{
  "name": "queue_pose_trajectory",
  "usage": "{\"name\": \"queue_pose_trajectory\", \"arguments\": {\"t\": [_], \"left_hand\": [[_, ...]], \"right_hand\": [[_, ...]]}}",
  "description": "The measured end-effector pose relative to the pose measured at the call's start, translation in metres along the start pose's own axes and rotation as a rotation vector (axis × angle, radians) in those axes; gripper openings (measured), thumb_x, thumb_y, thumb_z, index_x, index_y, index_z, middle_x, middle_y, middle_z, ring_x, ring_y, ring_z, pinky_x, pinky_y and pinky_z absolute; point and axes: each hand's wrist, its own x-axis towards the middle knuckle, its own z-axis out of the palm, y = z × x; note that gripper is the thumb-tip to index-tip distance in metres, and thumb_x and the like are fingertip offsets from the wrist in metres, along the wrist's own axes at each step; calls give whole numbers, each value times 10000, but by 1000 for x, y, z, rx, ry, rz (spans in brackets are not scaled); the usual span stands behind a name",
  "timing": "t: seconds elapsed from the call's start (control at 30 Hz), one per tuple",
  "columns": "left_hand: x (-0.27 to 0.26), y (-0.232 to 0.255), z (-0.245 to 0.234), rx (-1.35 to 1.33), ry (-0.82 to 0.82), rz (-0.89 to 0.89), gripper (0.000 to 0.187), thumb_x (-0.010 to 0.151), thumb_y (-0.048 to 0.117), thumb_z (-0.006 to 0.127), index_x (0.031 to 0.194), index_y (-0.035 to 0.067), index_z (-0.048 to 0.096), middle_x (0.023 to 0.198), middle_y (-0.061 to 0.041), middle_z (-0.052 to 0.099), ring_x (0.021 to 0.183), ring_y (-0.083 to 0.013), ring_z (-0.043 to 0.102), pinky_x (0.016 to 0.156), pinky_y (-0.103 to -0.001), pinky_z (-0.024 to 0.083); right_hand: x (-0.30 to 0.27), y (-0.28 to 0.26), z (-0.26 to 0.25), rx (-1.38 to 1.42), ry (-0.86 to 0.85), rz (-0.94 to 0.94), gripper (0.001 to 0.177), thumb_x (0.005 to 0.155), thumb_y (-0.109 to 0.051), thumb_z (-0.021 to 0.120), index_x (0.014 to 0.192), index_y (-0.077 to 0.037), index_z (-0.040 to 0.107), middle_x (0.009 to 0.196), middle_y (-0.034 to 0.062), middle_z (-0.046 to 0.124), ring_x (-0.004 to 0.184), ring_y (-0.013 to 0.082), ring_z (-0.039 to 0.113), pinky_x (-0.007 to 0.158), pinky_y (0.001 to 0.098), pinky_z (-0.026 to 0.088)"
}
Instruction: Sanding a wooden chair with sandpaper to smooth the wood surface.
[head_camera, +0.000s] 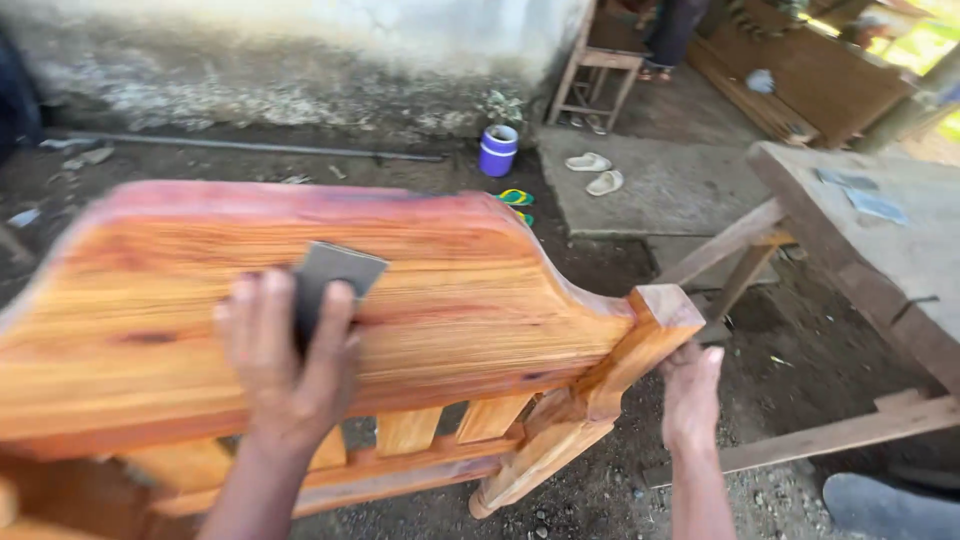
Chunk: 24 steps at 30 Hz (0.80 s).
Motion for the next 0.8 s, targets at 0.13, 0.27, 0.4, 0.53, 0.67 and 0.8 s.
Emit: {"name": "queue_pose_trajectory", "arguments": {"t": [0.13,0.27,0.4,0.53,0.67,0.8], "left_hand": [[7,4,5,65,121,71,370,1069,239,654,1390,63,715,1472,-311,486,1380,-507,442,1193,-653,330],[-11,-4,22,-51,245,165,351,1096,103,513,1395,-12,654,1467,-322,482,1315,-490,526,1115,-567,479],[-65,-26,52,-233,220,149,339,1165,14,391,1459,-33,554,1478,-312,432,1334,-456,565,1106,-471,541],[-100,-45,71,-49,83,-14,258,1166,49,425,1327,-5,619,1254,-232,565,1115,-387,626,925,-429,525],[-65,-36,58,54,135,-20,233,1142,35,463,1286,4,643,1184,-188,619,1048,-348,628,871,-412,497],[-51,6,36,52,358,256,327,1069,-68,516,1379,-19,605,1346,-185,557,1212,-346,530,1013,-431,438]], "right_hand": [[-22,108,-17,-63,42,203,1058,926,-804,152,1593,13,217,1630,156,300,1497,236,290,1224,431,165],[-36,184,-24,-126,230,428,1046,1030,-778,140,1529,102,408,1327,574,354,1203,679,396,1020,657,388],[-41,167,-3,-206,226,193,1006,915,-833,205,1562,-71,324,1216,83,548,1056,174,551,875,373,477],[-46,182,1,68,135,-35,880,1015,-720,352,1494,5,493,1241,129,609,1060,204,579,916,369,471],[-55,161,11,-97,175,-92,840,988,-682,349,1445,-4,543,1320,105,630,1146,155,583,1007,318,460],[-50,156,8,-95,88,-70,884,966,-714,295,1380,19,564,1290,102,672,1181,134,627,1030,292,454]]}}
